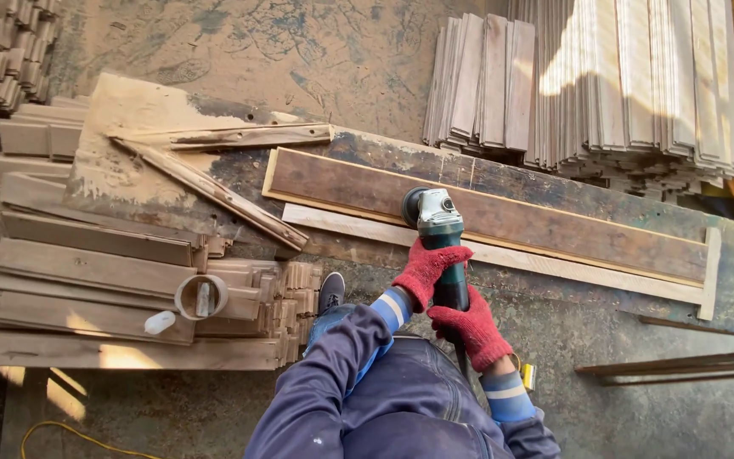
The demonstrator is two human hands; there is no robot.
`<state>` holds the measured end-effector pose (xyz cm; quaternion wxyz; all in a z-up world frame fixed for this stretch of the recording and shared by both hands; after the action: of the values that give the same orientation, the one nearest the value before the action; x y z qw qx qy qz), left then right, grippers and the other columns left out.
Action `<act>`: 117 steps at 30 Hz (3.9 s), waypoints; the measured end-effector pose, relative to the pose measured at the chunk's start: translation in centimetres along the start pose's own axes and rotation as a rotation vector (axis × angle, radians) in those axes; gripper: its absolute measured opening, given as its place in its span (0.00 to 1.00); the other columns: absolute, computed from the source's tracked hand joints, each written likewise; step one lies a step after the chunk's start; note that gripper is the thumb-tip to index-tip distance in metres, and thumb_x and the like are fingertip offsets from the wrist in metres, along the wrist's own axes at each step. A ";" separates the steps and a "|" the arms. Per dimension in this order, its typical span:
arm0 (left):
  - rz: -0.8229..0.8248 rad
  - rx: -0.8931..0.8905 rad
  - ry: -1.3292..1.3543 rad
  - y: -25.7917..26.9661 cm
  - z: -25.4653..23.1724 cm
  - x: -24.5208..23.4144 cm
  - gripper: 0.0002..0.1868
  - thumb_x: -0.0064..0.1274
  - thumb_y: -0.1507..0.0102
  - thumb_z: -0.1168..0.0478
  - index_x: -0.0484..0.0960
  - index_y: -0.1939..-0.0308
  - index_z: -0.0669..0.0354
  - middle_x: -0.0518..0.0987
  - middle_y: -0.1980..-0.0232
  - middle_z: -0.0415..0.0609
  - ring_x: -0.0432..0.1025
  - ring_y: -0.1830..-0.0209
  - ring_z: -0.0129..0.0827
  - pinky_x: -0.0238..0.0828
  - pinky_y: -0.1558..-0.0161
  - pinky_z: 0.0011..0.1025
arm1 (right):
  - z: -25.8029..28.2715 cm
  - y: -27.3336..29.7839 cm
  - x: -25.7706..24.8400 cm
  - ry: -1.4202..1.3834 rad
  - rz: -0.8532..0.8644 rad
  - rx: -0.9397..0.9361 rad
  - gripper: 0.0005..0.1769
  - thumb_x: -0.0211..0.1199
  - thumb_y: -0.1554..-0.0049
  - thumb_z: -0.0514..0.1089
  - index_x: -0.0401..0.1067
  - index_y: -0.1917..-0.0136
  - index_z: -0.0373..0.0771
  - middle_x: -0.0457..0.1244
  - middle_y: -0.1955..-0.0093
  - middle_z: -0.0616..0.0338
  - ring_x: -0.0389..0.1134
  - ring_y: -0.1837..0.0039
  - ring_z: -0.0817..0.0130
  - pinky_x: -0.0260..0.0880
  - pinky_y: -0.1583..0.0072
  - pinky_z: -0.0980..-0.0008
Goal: Using an angle grinder to sand or smooth the edge of a wooden plank on a workbench.
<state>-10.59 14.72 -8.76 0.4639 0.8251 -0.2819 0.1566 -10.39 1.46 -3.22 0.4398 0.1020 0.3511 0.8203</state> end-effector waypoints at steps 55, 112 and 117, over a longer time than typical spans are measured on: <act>0.031 -0.068 -0.100 -7.7 -2.1 -7.1 0.35 0.76 0.60 0.70 0.79 0.50 0.62 0.80 0.67 0.60 0.81 0.67 0.54 0.82 0.64 0.51 | 2.8 -4.5 8.8 -0.066 -0.005 0.012 0.28 0.79 0.62 0.35 0.66 0.52 0.32 0.63 0.71 0.38 0.70 0.72 0.42 0.73 0.73 0.47; -0.104 -0.012 -0.049 -5.0 -11.9 -15.9 0.38 0.77 0.61 0.68 0.79 0.48 0.58 0.80 0.67 0.57 0.80 0.67 0.50 0.82 0.62 0.47 | 5.9 -2.4 20.6 0.126 0.094 0.060 0.27 0.78 0.63 0.34 0.68 0.52 0.28 0.63 0.71 0.34 0.70 0.72 0.43 0.74 0.72 0.48; -0.165 0.029 0.037 -5.0 -14.7 -21.2 0.33 0.75 0.56 0.68 0.78 0.49 0.56 0.82 0.69 0.55 0.81 0.72 0.47 0.83 0.66 0.46 | 6.2 -3.0 25.6 0.135 0.250 0.015 0.28 0.78 0.63 0.33 0.69 0.51 0.29 0.63 0.71 0.35 0.70 0.73 0.42 0.74 0.73 0.47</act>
<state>-24.30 36.07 -15.54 0.4684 0.8491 -0.2021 0.1370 -20.70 25.88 -4.27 0.3087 0.0927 0.3706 0.8710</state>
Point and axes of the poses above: each hand's wrist, its own y-axis away from the middle knuckle, its own x-axis out of the palm, z = x × y, the point moved 7 cm from there along -y, towards the middle knuckle
